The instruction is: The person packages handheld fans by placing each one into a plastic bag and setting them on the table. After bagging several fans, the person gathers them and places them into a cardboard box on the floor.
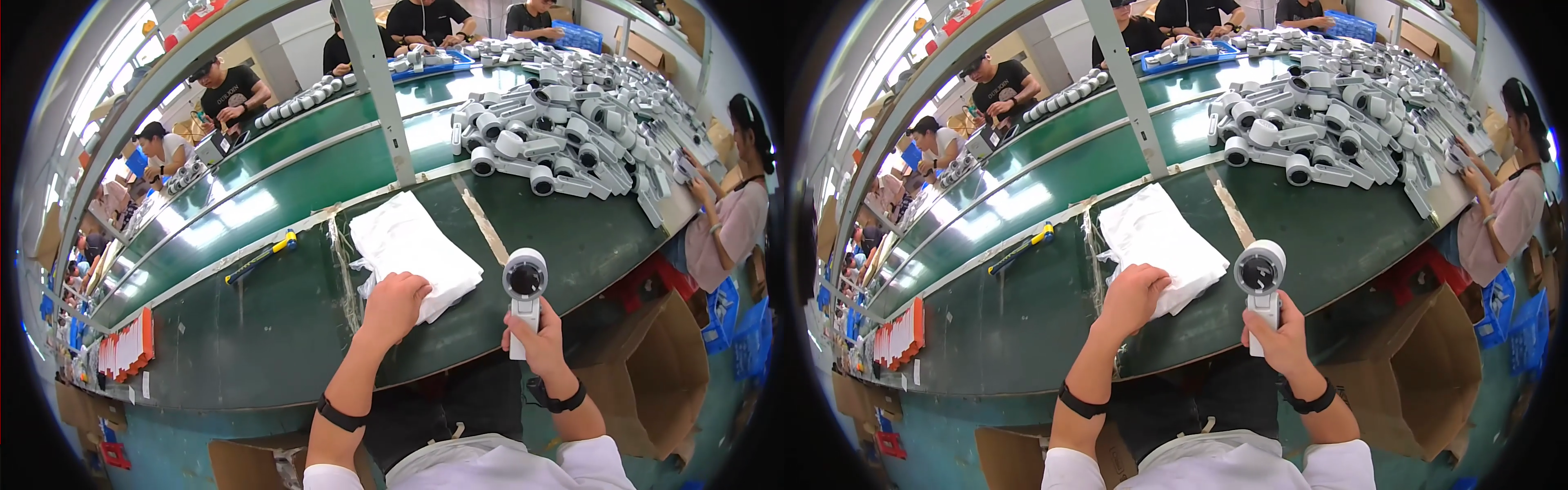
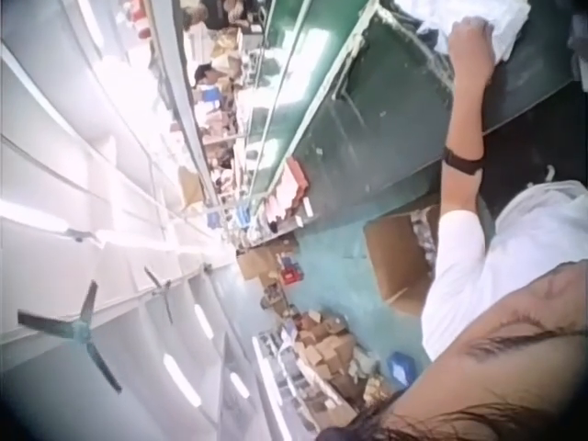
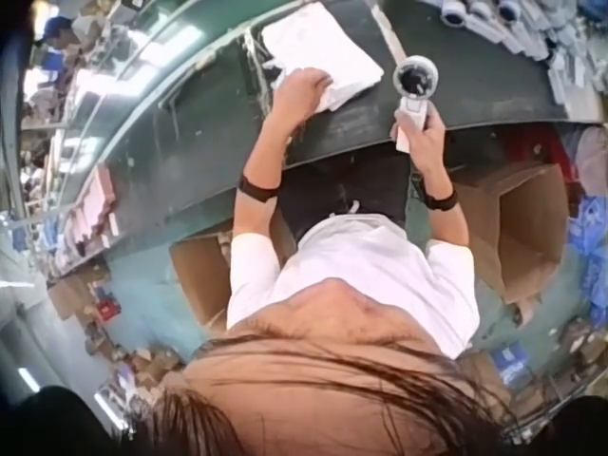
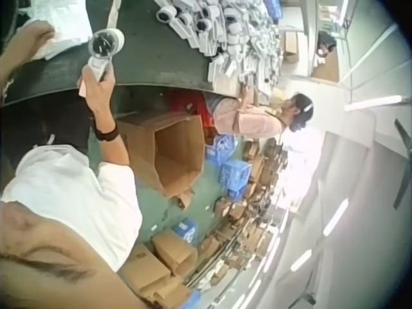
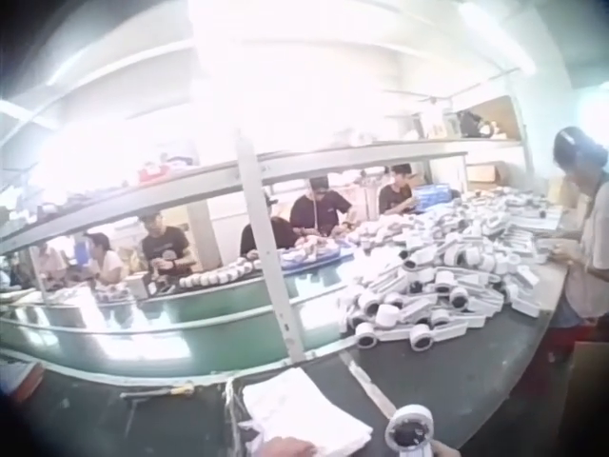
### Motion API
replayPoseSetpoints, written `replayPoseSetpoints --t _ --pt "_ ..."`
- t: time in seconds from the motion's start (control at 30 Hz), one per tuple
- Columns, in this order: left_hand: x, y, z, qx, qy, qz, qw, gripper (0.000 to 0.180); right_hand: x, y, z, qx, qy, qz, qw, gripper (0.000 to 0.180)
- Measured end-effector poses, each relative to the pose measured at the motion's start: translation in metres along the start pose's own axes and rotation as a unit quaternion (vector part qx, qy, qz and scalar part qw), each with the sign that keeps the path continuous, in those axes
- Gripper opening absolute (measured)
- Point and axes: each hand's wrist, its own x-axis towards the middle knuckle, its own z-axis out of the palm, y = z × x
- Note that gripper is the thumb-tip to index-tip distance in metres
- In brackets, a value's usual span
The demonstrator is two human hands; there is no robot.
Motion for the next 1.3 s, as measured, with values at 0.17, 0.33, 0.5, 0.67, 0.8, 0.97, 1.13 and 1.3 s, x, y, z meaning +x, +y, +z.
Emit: replayPoseSetpoints --t 0.17,0.33,0.5,0.67,0.8,0.97,1.13,1.3 --pt "0.002 -0.004 -0.003 -0.122 0.027 -0.069 0.990 0.016 0.022 -0.001 0.042 0.073 0.017 -0.037 0.997 0.033" --pt "0.007 0.001 -0.006 -0.270 0.064 -0.160 0.947 0.018 0.026 -0.001 0.059 -0.002 -0.012 0.011 1.000 0.038" --pt "0.005 0.001 -0.010 -0.301 0.071 -0.165 0.936 0.019 0.005 -0.015 0.051 -0.019 -0.150 0.066 0.986 0.054" --pt "-0.004 -0.001 -0.017 -0.337 0.039 -0.173 0.925 0.017 0.021 -0.022 0.048 -0.184 -0.224 0.124 0.949 0.093" --pt "-0.013 -0.001 -0.026 -0.327 0.034 -0.161 0.931 0.015 0.039 -0.024 0.047 -0.202 -0.259 0.127 0.936 0.083" --pt "-0.021 0.007 -0.036 -0.245 0.098 -0.071 0.962 0.008 0.048 -0.028 0.052 -0.178 -0.229 0.152 0.945 0.071" --pt "-0.026 0.021 -0.023 -0.147 0.159 0.061 0.974 0.009 0.041 -0.021 0.063 -0.272 -0.186 0.131 0.935 0.068" --pt "-0.036 0.041 -0.013 -0.064 0.145 0.154 0.975 0.015 0.038 -0.012 0.067 -0.150 -0.118 0.124 0.974 0.071"
